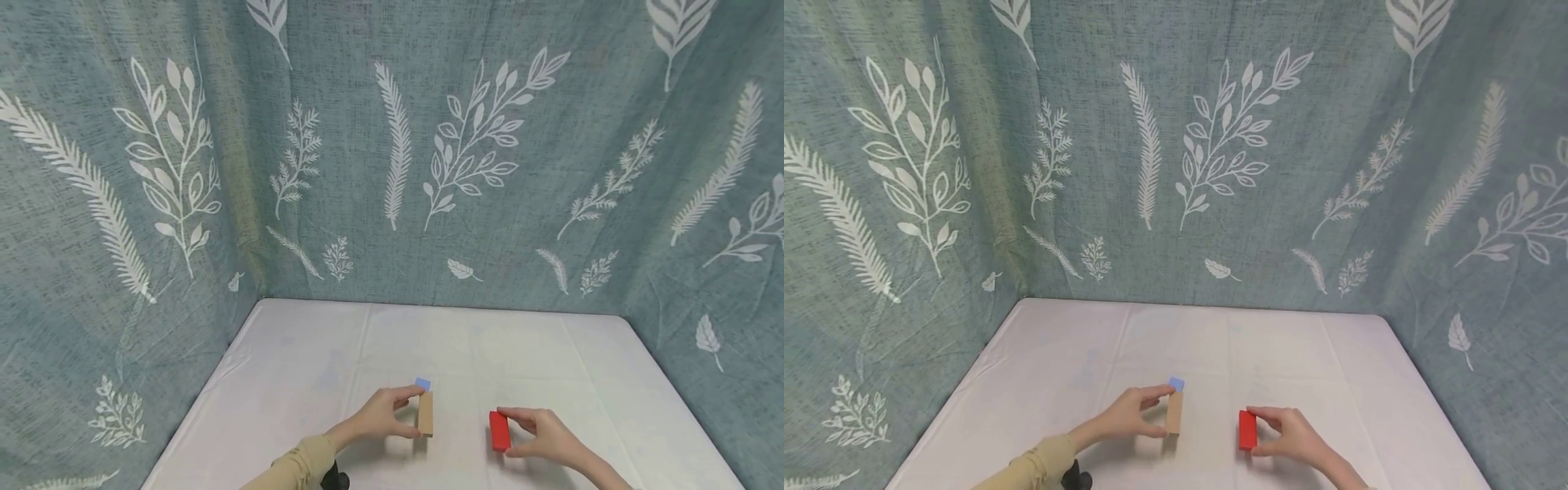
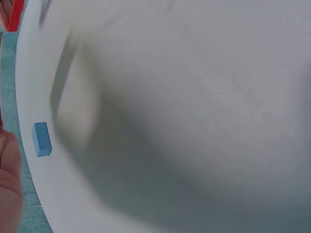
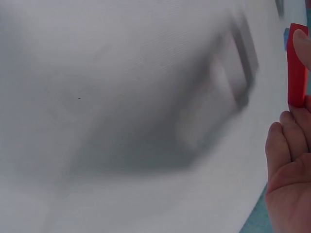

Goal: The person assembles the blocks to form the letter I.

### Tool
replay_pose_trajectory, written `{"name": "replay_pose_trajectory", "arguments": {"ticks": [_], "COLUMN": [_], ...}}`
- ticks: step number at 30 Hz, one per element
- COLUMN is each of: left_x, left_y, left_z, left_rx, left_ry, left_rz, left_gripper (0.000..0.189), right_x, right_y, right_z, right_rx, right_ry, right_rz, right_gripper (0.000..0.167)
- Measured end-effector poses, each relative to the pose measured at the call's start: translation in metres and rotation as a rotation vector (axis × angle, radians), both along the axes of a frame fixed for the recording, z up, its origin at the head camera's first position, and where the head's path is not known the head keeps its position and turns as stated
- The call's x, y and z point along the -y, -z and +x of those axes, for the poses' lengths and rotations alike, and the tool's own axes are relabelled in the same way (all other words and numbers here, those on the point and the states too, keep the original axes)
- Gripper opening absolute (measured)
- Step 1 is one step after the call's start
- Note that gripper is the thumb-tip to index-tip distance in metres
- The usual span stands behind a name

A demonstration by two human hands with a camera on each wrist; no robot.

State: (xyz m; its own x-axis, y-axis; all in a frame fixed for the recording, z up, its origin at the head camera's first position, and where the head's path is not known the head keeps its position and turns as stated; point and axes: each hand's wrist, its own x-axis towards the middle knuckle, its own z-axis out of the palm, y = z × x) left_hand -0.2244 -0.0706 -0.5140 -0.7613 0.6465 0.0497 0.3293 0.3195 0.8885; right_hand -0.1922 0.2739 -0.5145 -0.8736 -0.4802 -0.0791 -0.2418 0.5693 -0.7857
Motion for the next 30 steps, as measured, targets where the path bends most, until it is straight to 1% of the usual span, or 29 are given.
{"name": "replay_pose_trajectory", "arguments": {"ticks": [4, 8, 13, 17, 24, 30], "left_x": [-0.001, -0.003, -0.005, -0.006, -0.005, -0.007], "left_y": [-0.003, -0.005, -0.007, -0.006, -0.007, -0.009], "left_z": [-0.002, -0.005, -0.008, -0.010, -0.010, -0.009], "left_rx": [-0.013, -0.030, -0.018, -0.014, -0.013, -0.026], "left_ry": [-0.013, -0.037, -0.079, -0.097, -0.101, -0.106], "left_rz": [0.008, 0.004, 0.002, 0.005, 0.025, 0.034], "left_gripper": [0.071, 0.072, 0.073, 0.074, 0.073, 0.073], "right_x": [0.003, 0.007, 0.013, 0.018, 0.028, 0.035], "right_y": [-0.003, -0.007, -0.011, -0.013, -0.016, -0.015], "right_z": [-0.002, -0.004, -0.002, 0.000, 0.004, 0.006], "right_rx": [-0.026, -0.023, -0.029, -0.034, -0.003, 0.029], "right_ry": [0.003, 0.002, -0.010, -0.016, -0.038, -0.040], "right_rz": [-0.006, -0.027, -0.045, -0.050, -0.070, -0.071], "right_gripper": [0.071, 0.071, 0.072, 0.072, 0.071, 0.069]}}
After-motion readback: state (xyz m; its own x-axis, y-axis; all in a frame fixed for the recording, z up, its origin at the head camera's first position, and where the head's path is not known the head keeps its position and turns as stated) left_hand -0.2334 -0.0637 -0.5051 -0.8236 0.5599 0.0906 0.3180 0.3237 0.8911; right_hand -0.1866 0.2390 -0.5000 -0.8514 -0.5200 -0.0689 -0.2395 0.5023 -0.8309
